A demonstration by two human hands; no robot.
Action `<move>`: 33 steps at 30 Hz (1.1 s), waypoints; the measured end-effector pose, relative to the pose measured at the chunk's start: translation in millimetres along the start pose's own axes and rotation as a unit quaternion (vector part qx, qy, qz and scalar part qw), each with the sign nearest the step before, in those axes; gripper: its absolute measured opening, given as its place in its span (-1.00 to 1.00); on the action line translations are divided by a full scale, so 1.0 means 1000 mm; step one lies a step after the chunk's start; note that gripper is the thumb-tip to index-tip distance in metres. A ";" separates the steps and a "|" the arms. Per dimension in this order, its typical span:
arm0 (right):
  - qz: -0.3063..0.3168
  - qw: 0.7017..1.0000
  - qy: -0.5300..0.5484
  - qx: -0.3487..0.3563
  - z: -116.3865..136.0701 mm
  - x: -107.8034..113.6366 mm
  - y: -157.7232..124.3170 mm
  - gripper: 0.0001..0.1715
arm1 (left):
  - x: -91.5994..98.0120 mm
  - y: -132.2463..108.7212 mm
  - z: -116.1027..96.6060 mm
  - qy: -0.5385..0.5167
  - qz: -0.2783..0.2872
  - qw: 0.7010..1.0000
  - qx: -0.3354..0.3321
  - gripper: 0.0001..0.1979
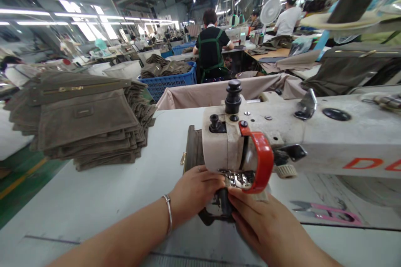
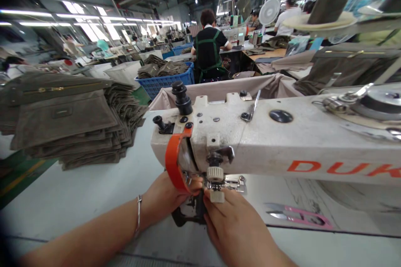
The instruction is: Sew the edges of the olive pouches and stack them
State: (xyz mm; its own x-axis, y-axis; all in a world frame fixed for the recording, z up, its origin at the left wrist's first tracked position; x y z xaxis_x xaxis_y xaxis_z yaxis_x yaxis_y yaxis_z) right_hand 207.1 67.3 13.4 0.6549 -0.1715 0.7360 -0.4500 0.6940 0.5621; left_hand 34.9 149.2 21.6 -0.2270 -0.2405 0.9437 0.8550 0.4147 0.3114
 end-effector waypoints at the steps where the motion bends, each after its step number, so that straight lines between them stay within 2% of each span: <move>1: -0.005 1.000 -0.003 0.005 0.000 0.000 0.000 -0.66 | -0.002 0.002 0.002 0.007 0.012 1.000 0.005 -0.84; 4: -0.008 1.000 -0.004 0.011 0.001 0.001 0.003 -0.65 | -0.008 0.007 0.008 0.020 0.031 0.999 0.018 -0.82; 13: -0.002 0.999 0.042 -0.028 -0.002 0.000 0.006 -0.68 | -0.018 0.006 0.019 -0.011 0.008 0.998 0.059 -0.83; 17: -0.004 0.998 0.058 -0.039 -0.002 0.001 0.005 -0.69 | -0.015 0.005 0.016 0.009 0.022 0.998 0.049 -0.82; 22: 0.021 0.996 0.073 -0.053 -0.001 0.000 0.005 -0.67 | -0.009 0.008 0.014 0.030 0.024 0.996 0.075 -0.84; 25: 0.037 0.995 0.071 -0.059 -0.002 0.000 0.005 -0.66 | -0.003 0.009 0.017 0.028 0.028 0.996 0.080 -0.83; 28: 0.034 0.994 0.081 -0.062 -0.003 0.003 0.003 -0.68 | 0.012 0.004 0.010 0.025 0.048 0.994 0.093 -0.78; 31: 0.032 0.992 0.104 -0.069 -0.006 0.008 0.000 -0.66 | 0.033 -0.008 -0.011 0.011 0.112 0.982 0.151 -0.61; 33: 0.038 0.991 0.110 -0.073 -0.008 0.010 -0.002 -0.60 | 0.043 -0.018 -0.031 -0.019 0.156 0.975 0.159 -0.49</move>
State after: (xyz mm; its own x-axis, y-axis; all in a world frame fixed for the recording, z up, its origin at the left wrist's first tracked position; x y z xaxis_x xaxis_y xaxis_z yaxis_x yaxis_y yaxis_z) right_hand 219.6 69.6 16.9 0.7461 0.0297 0.6652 -0.4207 0.7953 0.4364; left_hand 23.6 104.2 53.4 -0.0004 -0.0289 0.9996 0.6993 0.7145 0.0209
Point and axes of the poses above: each hand's wrist, its own y-axis towards the middle knuckle, its own x-axis out of the back of the hand, z = x × y, the point moved 2 cm from there along y, towards the middle knuckle, and after that the axes turned 14 degrees about y, right-handed, at the moved point
